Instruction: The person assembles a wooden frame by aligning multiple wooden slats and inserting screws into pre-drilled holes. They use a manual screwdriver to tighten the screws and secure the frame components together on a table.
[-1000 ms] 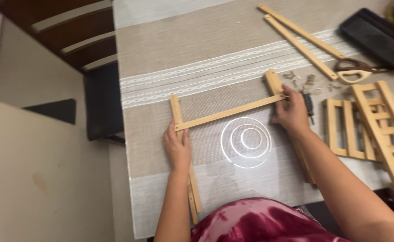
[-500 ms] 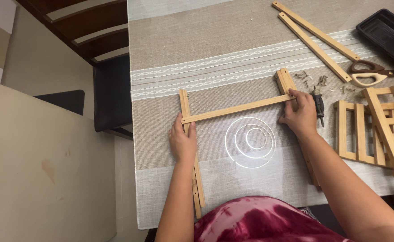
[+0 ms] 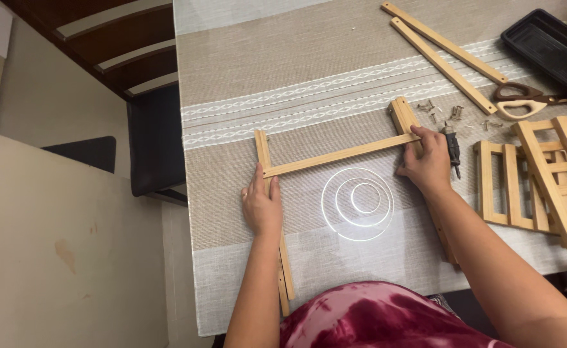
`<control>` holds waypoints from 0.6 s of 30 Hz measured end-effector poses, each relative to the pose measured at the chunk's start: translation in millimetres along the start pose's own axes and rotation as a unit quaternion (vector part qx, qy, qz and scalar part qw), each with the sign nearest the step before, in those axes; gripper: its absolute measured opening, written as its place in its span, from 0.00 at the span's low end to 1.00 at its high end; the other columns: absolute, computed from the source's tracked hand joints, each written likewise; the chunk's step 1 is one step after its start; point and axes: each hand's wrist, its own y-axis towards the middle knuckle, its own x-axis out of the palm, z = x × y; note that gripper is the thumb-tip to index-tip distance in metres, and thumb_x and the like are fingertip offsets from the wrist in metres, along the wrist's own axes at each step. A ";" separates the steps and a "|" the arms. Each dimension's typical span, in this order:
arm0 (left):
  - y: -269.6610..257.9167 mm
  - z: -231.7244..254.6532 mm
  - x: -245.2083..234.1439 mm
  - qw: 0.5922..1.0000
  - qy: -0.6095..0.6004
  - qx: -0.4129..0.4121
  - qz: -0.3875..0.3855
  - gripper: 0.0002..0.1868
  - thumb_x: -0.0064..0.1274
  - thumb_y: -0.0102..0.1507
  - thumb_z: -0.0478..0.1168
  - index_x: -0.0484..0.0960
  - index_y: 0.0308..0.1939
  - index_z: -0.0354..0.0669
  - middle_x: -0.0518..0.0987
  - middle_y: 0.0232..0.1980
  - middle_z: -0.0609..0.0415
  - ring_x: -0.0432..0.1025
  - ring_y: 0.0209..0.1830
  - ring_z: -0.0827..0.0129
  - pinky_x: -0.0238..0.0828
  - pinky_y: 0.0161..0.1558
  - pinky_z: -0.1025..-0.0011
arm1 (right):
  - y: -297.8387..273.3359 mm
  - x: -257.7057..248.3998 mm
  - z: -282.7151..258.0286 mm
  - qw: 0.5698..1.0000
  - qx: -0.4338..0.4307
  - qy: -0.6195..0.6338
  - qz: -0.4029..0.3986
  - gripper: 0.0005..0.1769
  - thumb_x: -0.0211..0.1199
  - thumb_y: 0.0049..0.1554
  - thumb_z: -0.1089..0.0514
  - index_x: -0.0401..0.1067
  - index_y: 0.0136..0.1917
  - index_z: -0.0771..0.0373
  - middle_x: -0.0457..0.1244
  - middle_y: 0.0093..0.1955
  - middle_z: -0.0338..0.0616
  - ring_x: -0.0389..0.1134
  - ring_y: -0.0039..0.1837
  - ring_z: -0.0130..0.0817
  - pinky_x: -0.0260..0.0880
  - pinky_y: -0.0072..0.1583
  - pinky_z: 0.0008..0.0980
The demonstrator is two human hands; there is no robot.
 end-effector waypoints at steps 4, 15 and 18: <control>0.5 -4.9 6.6 0.999 -0.002 0.035 0.035 0.27 0.52 0.68 0.50 0.74 0.70 0.49 0.82 0.61 0.52 0.75 0.56 0.54 0.66 0.64 0.56 | -1.5 7.3 -0.9 1.000 0.016 0.001 0.022 0.27 0.66 0.57 0.66 0.71 0.70 0.61 0.61 0.65 0.57 0.65 0.65 0.54 0.70 0.65 0.44; 4.8 -9.3 6.2 0.998 -0.005 0.042 0.049 0.27 0.53 0.67 0.50 0.75 0.70 0.48 0.82 0.60 0.50 0.75 0.57 0.52 0.64 0.66 0.57 | -4.2 4.6 -20.9 0.995 0.090 0.045 -0.004 0.38 0.66 0.56 0.64 0.60 0.77 0.58 0.58 0.66 0.56 0.67 0.62 0.48 0.75 0.59 0.41; 6.0 -9.5 5.5 0.998 -0.002 0.036 0.043 0.27 0.53 0.68 0.50 0.74 0.70 0.49 0.82 0.59 0.50 0.75 0.56 0.51 0.64 0.66 0.57 | -3.7 2.4 -20.8 0.996 0.067 0.052 -0.002 0.41 0.67 0.56 0.64 0.56 0.80 0.59 0.58 0.68 0.57 0.67 0.63 0.48 0.74 0.60 0.40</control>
